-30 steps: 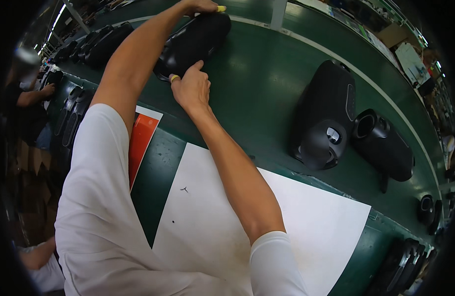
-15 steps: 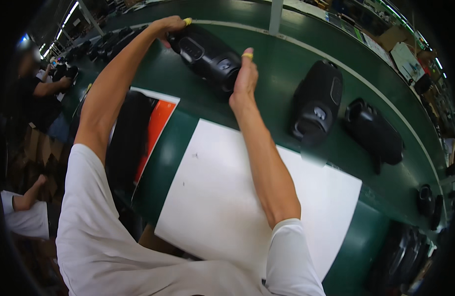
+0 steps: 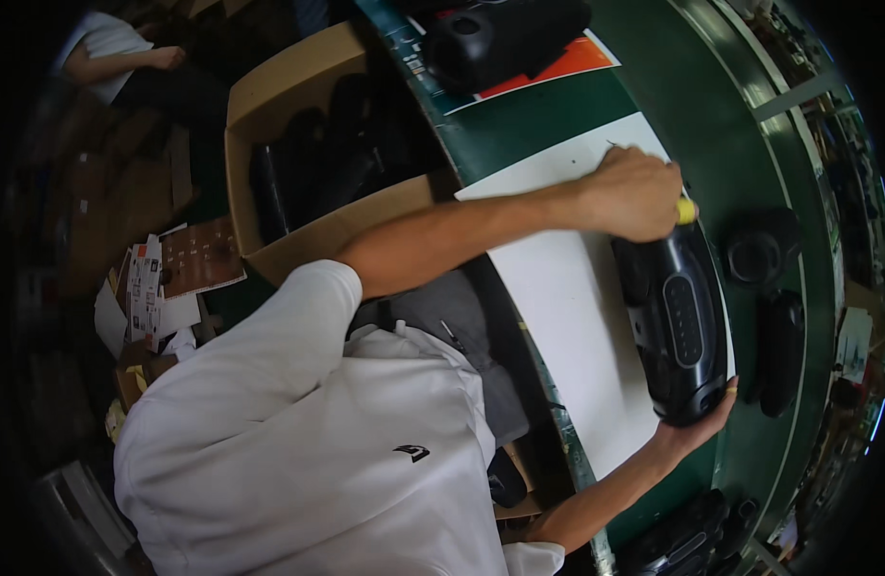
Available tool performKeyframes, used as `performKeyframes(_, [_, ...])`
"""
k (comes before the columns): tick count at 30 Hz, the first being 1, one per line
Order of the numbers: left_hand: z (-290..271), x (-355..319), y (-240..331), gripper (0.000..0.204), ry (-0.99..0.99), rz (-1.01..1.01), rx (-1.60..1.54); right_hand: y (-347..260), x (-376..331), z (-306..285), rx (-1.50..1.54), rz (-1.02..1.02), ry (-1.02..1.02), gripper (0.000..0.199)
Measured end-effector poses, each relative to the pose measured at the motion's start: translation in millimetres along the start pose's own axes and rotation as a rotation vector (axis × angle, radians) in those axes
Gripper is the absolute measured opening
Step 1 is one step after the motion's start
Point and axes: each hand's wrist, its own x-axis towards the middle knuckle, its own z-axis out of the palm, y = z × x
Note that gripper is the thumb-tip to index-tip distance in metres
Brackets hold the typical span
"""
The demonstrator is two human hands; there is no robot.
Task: Assembling components of portable electronic speakers on a factory production line.
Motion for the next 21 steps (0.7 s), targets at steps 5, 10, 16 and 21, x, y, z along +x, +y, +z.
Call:
performKeyframes(5, [14.4,-27.7,-18.7,0.036,-0.02,0.038,-0.168,20.8,-12.7,-20.9,-0.068,0.041,-0.008,0.057])
performKeyframes(10, [-34.6,-97.7,-62.6,0.022,0.266,0.237,-0.168,11.8,-6.4,-48.4,-0.209,0.045,0.086,0.064])
performKeyframes(16, [-77.6,-305.1,-364.6,0.039,0.059,-0.876,0.237,-15.8,-12.0,-68.0,-0.596,-0.22,0.066,0.071])
performKeyframes(21, [-13.1,-345.2,-425.2,0.036,-0.269,-1.06,0.156,-27.4,-38.4,-24.1,-0.867,-0.702,0.275,0.046])
